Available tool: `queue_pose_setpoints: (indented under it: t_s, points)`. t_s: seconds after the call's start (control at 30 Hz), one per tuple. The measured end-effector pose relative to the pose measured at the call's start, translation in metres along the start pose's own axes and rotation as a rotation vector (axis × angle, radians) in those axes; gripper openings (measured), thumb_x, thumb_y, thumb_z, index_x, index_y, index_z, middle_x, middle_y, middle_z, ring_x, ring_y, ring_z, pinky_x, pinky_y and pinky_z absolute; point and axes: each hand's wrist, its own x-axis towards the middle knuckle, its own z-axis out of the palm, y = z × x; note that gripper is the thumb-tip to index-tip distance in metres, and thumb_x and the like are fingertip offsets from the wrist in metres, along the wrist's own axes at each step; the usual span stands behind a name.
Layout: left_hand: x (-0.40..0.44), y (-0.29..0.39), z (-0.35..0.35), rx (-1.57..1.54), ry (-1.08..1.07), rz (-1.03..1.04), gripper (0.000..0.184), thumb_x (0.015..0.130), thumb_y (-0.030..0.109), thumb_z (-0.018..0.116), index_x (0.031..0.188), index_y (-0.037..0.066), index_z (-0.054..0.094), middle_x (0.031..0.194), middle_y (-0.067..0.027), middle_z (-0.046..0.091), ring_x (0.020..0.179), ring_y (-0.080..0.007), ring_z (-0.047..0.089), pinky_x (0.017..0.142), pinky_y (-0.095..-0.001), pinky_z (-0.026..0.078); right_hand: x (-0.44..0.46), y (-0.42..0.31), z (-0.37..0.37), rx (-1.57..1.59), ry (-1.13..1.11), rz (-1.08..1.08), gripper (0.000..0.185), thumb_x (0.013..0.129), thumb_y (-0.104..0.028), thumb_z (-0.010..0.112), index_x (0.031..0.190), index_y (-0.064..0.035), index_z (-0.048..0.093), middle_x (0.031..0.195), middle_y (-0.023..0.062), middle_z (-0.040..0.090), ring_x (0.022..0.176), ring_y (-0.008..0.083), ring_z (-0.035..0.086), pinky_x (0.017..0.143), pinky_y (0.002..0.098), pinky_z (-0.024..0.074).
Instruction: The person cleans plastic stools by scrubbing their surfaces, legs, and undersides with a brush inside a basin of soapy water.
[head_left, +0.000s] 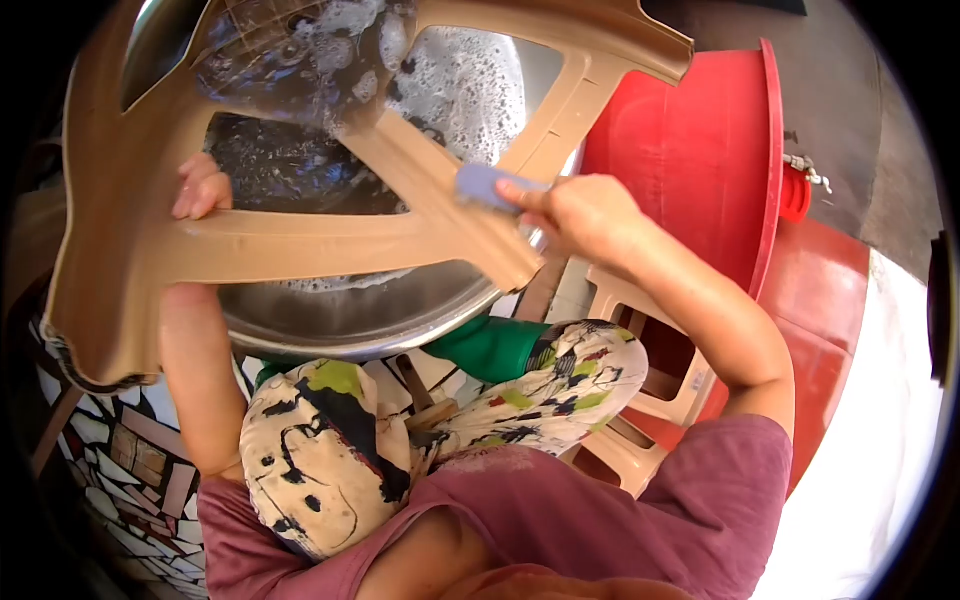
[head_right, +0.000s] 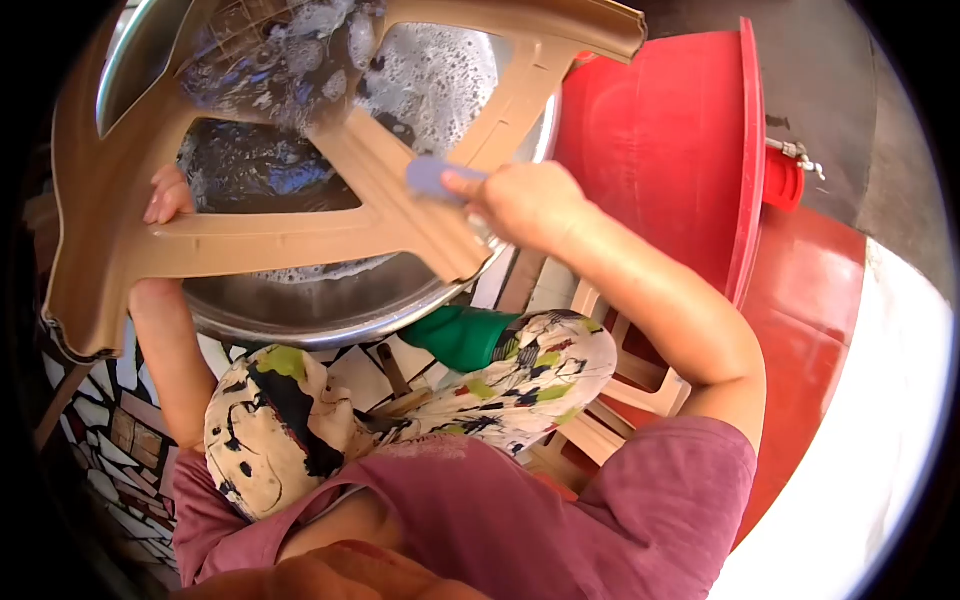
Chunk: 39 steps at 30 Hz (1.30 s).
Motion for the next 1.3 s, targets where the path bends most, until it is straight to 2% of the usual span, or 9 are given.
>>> queue_pose_setpoints:
  t_s: [0.2,0.37,0.47,0.63,0.83,1.0,1.13,1.17,1.3]
  points:
    - [-0.001,-0.015,0.047,0.106,0.047,0.145,0.019,0.086,0.02,0.053,0.092,0.003,0.048,0.081,-0.0046,0.033,0.068,-0.014,0.033,0.06,-0.0274,0.03,-0.006,0.061,-0.016,-0.047,0.549,0.3,0.033,0.091,-0.03,0.054,0.123,-0.0252,0.059,0.082,0.0136,0.064,0.074,0.0316,0.064,0.064,0.0408,0.0508]
    - [-0.009,-0.001,0.048,0.442,-0.275,0.272,0.052,0.096,0.036,0.035,0.132,-0.001,0.042,0.144,-0.0326,0.028,0.133,-0.0437,0.032,0.101,-0.0479,0.037,-0.029,0.034,0.019,0.76,0.93,0.195,0.046,0.089,-0.015,0.06,0.134,-0.0167,0.05,0.114,0.0151,0.063,0.102,0.0213,0.062,0.088,0.0295,0.0463]
    - [-0.007,-0.031,0.046,0.686,0.233,0.523,0.055,0.097,0.041,0.031,0.135,0.001,0.04,0.138,-0.0311,0.037,0.126,-0.043,0.04,0.1,-0.0467,0.038,-0.027,0.017,0.058,1.071,1.025,0.202,0.048,0.092,-0.009,0.057,0.137,-0.004,0.044,0.134,0.0107,0.052,0.117,0.0137,0.051,0.098,0.0259,0.0382]
    - [0.005,-0.027,-0.027,1.035,0.177,0.154,0.064,0.098,0.047,0.031,0.134,-0.006,0.038,0.128,-0.0258,0.052,0.122,-0.0343,0.049,0.103,-0.0404,0.036,-0.021,-0.003,0.086,1.294,1.108,0.204,0.05,0.092,-0.009,0.057,0.139,-0.0041,0.041,0.138,0.0093,0.048,0.117,0.0121,0.048,0.098,0.0253,0.0373]
    - [0.008,-0.032,-0.088,2.385,-0.413,0.051,0.057,0.08,0.011,0.065,0.132,0.002,0.043,0.139,-0.0231,0.043,0.134,-0.0359,0.035,0.112,-0.0479,0.019,-0.025,0.009,0.061,1.518,1.067,0.184,0.05,0.092,-0.011,0.058,0.139,-0.008,0.042,0.117,0.0023,0.059,0.084,0.0062,0.054,0.074,0.0197,0.0456]
    - [0.029,-0.058,-0.102,2.407,-0.481,0.185,0.054,0.067,0.003,0.072,0.118,0.014,0.059,0.14,-0.0135,0.044,0.141,-0.0391,0.016,0.112,-0.0566,0.006,-0.029,0.006,0.044,1.459,1.07,0.152,0.051,0.091,-0.014,0.06,0.14,-0.0103,0.043,0.096,-0.0008,0.06,0.07,0.0038,0.051,0.055,0.017,0.0418]
    - [0.047,-0.069,-0.092,2.232,-0.54,0.069,0.024,0.071,0.004,0.07,0.093,0.011,0.066,0.097,-0.0077,0.068,0.105,-0.0331,0.059,0.103,-0.0467,0.036,-0.032,0.009,0.041,1.471,1.102,0.135,0.052,0.093,-0.013,0.058,0.141,-0.0095,0.04,0.093,-0.0006,0.06,0.068,0.0035,0.051,0.053,0.0163,0.0417]
    - [0.049,-0.062,-0.08,2.087,-0.595,0.205,0.017,0.07,0.003,0.069,0.086,0.007,0.066,0.084,-0.0075,0.066,0.077,-0.0233,0.062,0.08,-0.0354,0.05,-0.035,0.005,0.023,1.535,1.136,0.143,0.052,0.093,-0.013,0.057,0.142,-0.009,0.038,0.091,-0.0002,0.06,0.067,0.0031,0.051,0.052,0.0158,0.0413]
    - [0.031,-0.064,-0.041,1.818,-0.25,0.143,0.011,0.068,0.001,0.069,0.078,-0.001,0.065,0.077,-0.0062,0.063,0.07,-0.0134,0.057,0.068,-0.0246,0.046,-0.032,0.018,0.029,1.817,1.237,0.168,0.049,0.097,-0.016,0.051,0.143,-0.0084,0.035,0.078,0.0009,0.057,0.053,0.0014,0.044,0.047,0.0143,0.0356]
